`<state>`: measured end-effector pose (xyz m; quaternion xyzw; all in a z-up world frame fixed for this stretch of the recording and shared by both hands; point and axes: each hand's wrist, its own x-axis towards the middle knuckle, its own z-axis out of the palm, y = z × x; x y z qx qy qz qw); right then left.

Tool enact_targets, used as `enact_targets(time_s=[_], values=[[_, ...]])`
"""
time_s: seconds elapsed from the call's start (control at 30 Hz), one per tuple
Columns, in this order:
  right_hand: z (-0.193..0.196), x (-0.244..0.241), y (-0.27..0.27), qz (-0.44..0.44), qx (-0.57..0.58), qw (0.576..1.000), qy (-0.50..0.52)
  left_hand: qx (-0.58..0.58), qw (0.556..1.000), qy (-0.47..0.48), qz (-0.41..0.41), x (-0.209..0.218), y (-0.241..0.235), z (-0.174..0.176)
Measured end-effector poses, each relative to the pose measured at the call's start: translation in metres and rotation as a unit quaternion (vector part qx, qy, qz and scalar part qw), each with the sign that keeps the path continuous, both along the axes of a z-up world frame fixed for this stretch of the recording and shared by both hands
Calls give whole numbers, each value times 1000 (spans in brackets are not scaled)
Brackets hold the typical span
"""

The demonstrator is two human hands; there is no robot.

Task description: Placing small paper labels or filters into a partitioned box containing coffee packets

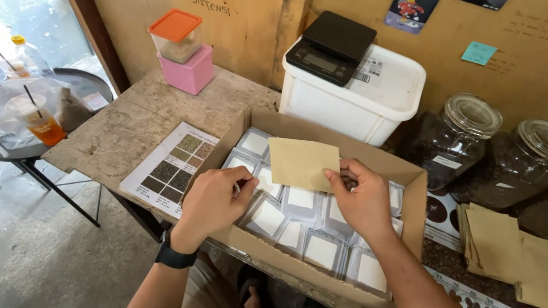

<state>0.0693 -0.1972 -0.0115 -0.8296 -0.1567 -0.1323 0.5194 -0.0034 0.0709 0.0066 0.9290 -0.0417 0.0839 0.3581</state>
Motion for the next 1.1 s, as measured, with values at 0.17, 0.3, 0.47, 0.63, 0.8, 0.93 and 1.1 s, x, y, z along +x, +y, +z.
enact_targets(time_s=[0.17,0.3,0.47,0.63,0.8,0.93,1.1], values=[[7,-5,2,-7,-2,999,-34,5,1000,-4,-2,-4,-1,4],[5,0,-1,-15,-10,999,-50,18,999,-23,-16,3,4,-13],[6,-2,-1,-9,-5,999,-52,7,997,-60,-43,7,14,-34],[10,-8,3,-2,-7,998,-63,10,995,-91,-50,5,10,-31],[3,-2,3,14,-9,998,-64,-2,997,-46,-60,8,8,-22],[6,-2,6,37,18,999,-36,-6,997,-24,-78,5,2,-4],[17,-13,15,71,96,992,42,-74,993,-49,-82,4,-22,27]])
